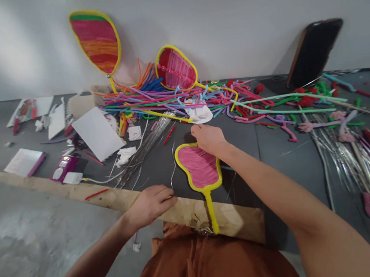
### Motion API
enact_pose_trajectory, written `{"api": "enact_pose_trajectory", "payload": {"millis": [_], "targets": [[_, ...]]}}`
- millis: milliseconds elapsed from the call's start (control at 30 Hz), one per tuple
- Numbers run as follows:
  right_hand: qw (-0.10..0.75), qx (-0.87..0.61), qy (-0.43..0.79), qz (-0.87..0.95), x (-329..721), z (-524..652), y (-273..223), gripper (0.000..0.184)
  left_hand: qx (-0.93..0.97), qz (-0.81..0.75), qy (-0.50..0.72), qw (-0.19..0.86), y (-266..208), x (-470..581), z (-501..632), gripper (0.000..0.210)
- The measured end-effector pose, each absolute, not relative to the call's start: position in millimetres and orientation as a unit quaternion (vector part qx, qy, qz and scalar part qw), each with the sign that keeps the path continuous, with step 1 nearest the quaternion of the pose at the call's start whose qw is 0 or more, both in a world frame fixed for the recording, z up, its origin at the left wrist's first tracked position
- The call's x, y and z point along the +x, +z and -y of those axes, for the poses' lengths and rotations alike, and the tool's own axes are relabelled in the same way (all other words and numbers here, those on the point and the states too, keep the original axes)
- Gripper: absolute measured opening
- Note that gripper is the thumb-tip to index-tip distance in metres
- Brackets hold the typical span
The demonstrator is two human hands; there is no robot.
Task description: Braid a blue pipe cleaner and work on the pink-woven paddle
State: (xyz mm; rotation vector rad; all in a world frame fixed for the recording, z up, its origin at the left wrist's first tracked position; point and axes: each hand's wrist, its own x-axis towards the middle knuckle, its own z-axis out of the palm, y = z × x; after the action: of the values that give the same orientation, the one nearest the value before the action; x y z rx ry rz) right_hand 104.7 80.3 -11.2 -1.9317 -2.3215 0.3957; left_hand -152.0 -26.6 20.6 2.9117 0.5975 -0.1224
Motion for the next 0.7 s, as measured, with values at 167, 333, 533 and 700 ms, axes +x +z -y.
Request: {"api": "enact_pose_trajectory", "payload": {"millis": [167,333,533,700], "targets": [[0.037,-0.636,0.125,0.760,104,-83,-11,0.019,0.980,-0.182,-0.003,0.074,11,-146,29,0.019],[0.028,-0.618,0.120,0.777,102,-80,-6,0.020,0.985,-0.152,0.031,0.071,7,-132,39,0.016],[0.024,-0.585,0.100,0.805,104,-73,-2,0.022,0.985,-0.134,0.057,0.092,10,-125,43,0.015],[0.030,-0.580,0.080,0.810,108,-70,-6,0.022,0.977,-0.126,0.069,0.160,10,-125,37,0.026]]}}
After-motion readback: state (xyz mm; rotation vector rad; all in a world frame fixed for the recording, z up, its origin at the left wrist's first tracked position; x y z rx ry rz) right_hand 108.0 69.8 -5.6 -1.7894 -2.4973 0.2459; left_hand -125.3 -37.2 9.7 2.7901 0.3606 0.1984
